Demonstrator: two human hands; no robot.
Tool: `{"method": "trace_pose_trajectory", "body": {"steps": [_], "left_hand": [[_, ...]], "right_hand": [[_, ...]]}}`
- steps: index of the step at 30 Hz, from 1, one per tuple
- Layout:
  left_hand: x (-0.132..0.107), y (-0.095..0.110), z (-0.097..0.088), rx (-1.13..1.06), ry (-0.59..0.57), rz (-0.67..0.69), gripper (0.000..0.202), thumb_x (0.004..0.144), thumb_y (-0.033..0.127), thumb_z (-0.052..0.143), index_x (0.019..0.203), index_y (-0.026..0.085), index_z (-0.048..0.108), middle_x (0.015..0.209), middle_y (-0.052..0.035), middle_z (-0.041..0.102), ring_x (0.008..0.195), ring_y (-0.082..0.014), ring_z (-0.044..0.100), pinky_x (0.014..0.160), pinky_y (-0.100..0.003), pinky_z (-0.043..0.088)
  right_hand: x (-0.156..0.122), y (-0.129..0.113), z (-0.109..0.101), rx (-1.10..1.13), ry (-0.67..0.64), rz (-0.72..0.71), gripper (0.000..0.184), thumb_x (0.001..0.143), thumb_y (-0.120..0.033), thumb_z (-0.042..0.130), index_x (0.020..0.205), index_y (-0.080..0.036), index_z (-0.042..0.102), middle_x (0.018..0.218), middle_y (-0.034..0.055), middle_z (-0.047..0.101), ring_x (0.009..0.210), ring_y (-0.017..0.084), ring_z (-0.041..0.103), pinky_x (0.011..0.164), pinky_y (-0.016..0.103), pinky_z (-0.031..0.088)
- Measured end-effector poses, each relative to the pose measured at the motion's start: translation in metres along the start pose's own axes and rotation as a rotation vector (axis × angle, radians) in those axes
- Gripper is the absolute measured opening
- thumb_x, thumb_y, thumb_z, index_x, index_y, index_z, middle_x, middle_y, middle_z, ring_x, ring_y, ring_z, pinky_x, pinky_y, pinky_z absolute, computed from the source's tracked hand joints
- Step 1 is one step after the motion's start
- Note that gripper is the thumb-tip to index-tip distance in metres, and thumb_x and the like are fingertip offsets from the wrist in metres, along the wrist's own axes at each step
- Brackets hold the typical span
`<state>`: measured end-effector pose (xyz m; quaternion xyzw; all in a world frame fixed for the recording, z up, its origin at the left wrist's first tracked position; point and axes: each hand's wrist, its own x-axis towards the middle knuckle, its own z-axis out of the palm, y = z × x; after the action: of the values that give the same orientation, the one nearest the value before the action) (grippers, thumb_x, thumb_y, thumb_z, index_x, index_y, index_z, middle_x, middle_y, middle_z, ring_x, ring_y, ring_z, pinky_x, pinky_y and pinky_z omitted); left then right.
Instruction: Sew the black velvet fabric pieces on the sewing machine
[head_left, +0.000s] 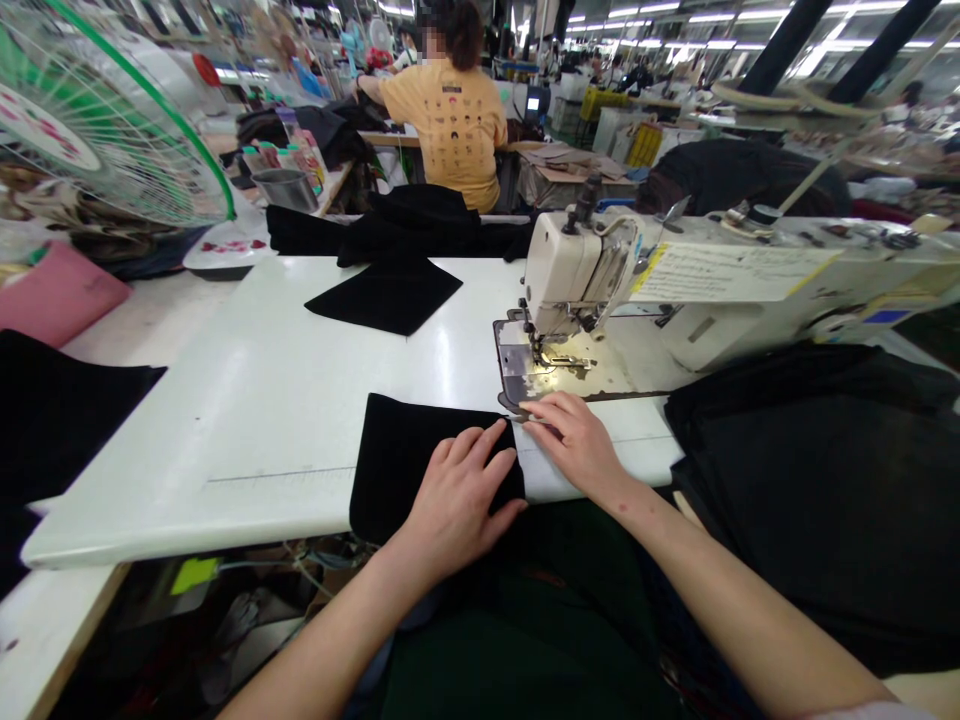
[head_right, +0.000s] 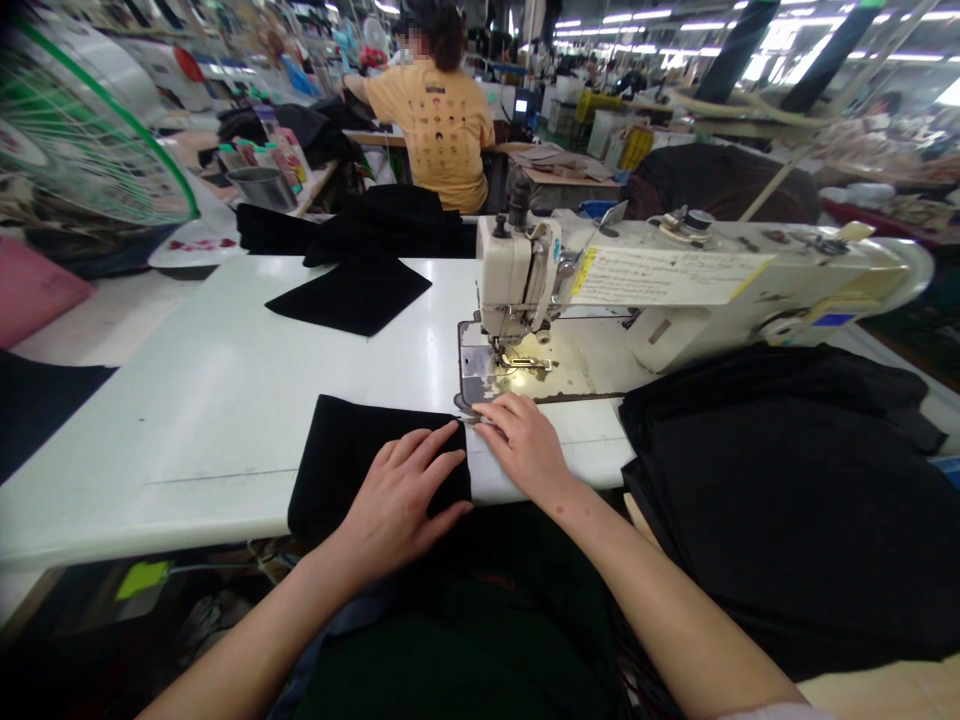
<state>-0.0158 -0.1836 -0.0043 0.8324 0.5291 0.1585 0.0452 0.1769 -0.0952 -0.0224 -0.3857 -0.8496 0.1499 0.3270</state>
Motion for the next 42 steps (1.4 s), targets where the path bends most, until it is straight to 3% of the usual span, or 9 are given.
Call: {"method": "trace_pose_trajectory", "body": {"steps": [13,17,21,24,26,29,34,36,42], "left_hand": [[0.001,-0.001,0.001,-0.022,0.021,0.017,0.043,0.083,0.038,0.070,0.121,0.019,0.062,0.147,-0.0148,0.052,0.123,-0.0356,0.050,0.096,-0.052,0.044],[0.001,0.002,-0.001,-0.029,0.014,0.024,0.040,0.083,0.038,0.071,0.118,0.019,0.063,0.147,-0.0140,0.053,0.122,-0.0353,0.051,0.095,-0.052,0.046],[0.005,-0.003,-0.004,-0.088,0.022,0.022,0.030,0.091,0.040,0.062,0.113,0.020,0.066,0.142,-0.0125,0.058,0.118,-0.0333,0.055,0.094,-0.053,0.050],[0.018,-0.015,-0.003,-0.226,0.084,-0.014,0.028,0.100,0.023,0.043,0.119,0.018,0.064,0.132,-0.0117,0.063,0.116,-0.0250,0.060,0.100,-0.045,0.052],[0.031,-0.025,-0.004,-0.275,0.117,-0.063,0.033,0.098,0.014,0.042,0.127,0.015,0.060,0.131,-0.0128,0.062,0.116,-0.0227,0.062,0.103,-0.040,0.051],[0.054,-0.034,-0.008,-0.255,0.014,-0.113,0.030,0.090,0.012,0.055,0.118,0.015,0.064,0.120,-0.0126,0.063,0.106,-0.0244,0.067,0.097,-0.040,0.054],[0.074,-0.037,-0.020,-0.149,-0.167,-0.114,0.013,0.084,0.012,0.058,0.089,0.018,0.068,0.090,-0.0050,0.063,0.078,-0.0214,0.067,0.073,-0.034,0.056],[0.074,-0.036,-0.020,-0.175,-0.115,-0.068,0.013,0.084,0.011,0.057,0.088,0.020,0.066,0.091,-0.0042,0.064,0.079,-0.0202,0.067,0.073,-0.033,0.055],[0.055,-0.034,-0.007,-0.474,0.295,0.055,0.013,0.086,0.008,0.056,0.089,0.020,0.060,0.097,-0.0044,0.068,0.093,-0.0183,0.066,0.086,-0.036,0.054]], "right_hand": [[0.000,-0.008,-0.001,-0.221,-0.037,-0.097,0.030,0.103,-0.028,0.047,0.123,-0.022,0.068,0.101,0.0092,0.071,0.092,0.026,0.058,0.085,0.042,0.050],[0.000,-0.010,-0.002,-0.188,0.013,-0.090,0.028,0.103,-0.028,0.047,0.120,-0.021,0.069,0.101,0.0086,0.072,0.094,0.025,0.059,0.087,0.040,0.050],[0.001,-0.005,-0.007,-0.195,0.071,0.000,0.024,0.102,-0.027,0.050,0.117,-0.022,0.068,0.103,0.0083,0.070,0.099,0.026,0.059,0.090,0.041,0.049],[0.002,0.008,-0.013,-0.231,0.101,0.140,0.021,0.099,-0.027,0.054,0.112,-0.023,0.069,0.103,0.0088,0.067,0.101,0.028,0.060,0.088,0.042,0.050],[0.002,0.016,-0.016,-0.233,0.122,0.190,0.021,0.098,-0.028,0.053,0.112,-0.023,0.069,0.102,0.0096,0.066,0.101,0.029,0.060,0.087,0.044,0.050],[0.000,0.020,-0.018,-0.209,0.125,0.209,0.024,0.097,-0.029,0.053,0.114,-0.020,0.068,0.101,0.0111,0.067,0.102,0.031,0.060,0.088,0.046,0.050],[-0.006,0.011,-0.018,-0.094,0.118,0.229,0.024,0.097,-0.031,0.053,0.114,-0.021,0.067,0.107,0.0104,0.070,0.101,0.029,0.064,0.087,0.043,0.051],[-0.008,0.006,-0.017,-0.022,0.119,0.247,0.023,0.097,-0.031,0.054,0.113,-0.022,0.067,0.105,0.0086,0.072,0.093,0.025,0.067,0.081,0.039,0.054],[-0.008,-0.011,-0.019,0.247,0.082,0.289,0.018,0.091,-0.029,0.062,0.104,-0.022,0.072,0.095,0.0031,0.077,0.082,0.018,0.072,0.074,0.030,0.057]]}}
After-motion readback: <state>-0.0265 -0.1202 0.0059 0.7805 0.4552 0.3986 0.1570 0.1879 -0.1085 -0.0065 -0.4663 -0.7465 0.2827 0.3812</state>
